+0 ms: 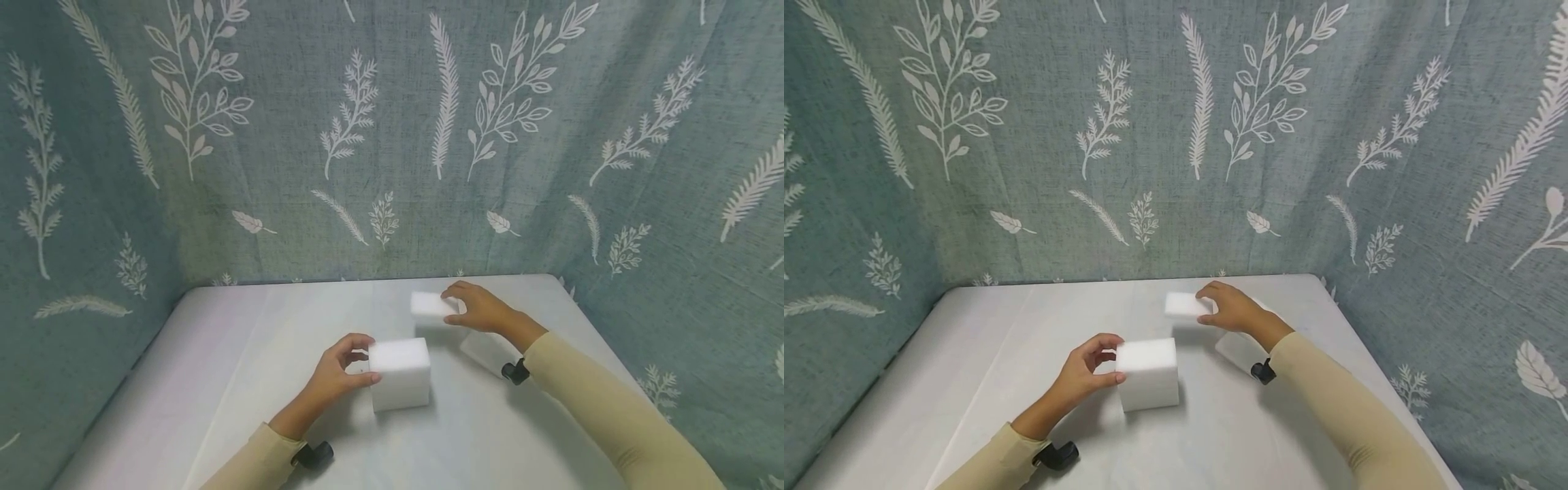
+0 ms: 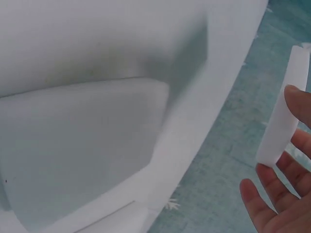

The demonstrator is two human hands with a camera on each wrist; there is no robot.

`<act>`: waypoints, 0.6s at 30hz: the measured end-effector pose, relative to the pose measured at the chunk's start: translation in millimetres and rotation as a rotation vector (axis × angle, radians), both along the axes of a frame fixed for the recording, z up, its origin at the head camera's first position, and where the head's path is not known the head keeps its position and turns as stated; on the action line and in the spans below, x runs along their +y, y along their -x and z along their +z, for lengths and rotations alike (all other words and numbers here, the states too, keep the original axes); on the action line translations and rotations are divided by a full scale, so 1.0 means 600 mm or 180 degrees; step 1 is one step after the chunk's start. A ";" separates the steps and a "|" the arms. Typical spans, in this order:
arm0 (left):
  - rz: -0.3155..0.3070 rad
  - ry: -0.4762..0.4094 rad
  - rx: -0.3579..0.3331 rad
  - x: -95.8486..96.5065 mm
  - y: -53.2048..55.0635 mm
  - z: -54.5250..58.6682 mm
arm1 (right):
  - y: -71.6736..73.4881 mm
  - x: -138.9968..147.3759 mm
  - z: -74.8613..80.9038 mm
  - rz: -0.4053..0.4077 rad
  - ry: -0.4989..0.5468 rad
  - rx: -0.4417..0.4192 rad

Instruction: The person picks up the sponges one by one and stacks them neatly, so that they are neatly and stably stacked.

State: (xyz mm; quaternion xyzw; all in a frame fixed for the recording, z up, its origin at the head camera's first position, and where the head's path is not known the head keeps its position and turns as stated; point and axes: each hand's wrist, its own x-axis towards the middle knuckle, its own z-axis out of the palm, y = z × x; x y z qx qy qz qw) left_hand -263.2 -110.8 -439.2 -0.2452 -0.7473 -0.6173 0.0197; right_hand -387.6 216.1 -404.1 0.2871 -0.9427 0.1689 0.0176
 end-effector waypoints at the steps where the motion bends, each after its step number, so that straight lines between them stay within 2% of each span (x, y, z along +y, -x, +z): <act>1: 0.0010 0.0007 -0.0037 0.000 -0.001 0.000 | -0.004 0.001 0.002 -0.0001 0.0006 0.0007; 4: 0.0035 0.0017 -0.0078 0.001 -0.002 0.002 | -0.012 0.002 0.009 0.0019 0.0051 0.0020; 18: 0.0046 -0.0009 0.0076 -0.001 -0.003 0.001 | -0.065 -0.001 0.044 0.0275 0.0199 0.0137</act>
